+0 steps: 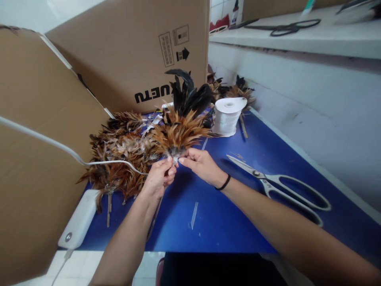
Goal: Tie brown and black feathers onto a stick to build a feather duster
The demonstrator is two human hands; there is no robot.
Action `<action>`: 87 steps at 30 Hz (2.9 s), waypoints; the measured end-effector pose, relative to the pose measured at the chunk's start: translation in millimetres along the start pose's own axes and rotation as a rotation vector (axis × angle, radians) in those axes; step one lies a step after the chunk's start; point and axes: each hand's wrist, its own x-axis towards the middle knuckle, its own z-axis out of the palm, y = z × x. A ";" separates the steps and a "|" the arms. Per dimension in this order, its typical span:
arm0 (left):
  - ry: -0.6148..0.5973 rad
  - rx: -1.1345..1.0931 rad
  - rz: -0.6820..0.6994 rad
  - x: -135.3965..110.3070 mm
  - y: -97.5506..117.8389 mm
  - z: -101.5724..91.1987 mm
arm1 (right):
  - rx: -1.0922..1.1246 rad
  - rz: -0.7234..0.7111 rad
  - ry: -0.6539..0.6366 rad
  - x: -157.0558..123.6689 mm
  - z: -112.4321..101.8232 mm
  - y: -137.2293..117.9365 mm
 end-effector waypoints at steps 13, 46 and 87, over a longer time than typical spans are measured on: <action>-0.117 -0.140 -0.064 -0.6 -1.1 -1.1 | 0.181 0.115 -0.030 -1.7 -3.2 -5.9; 0.266 0.465 0.282 -2.7 -18.7 9.1 | 0.346 0.250 0.211 -3.7 14.3 -2.2; 0.002 -0.031 -0.009 -0.9 -14.3 15.0 | 0.545 0.233 0.108 -2.8 9.9 -6.4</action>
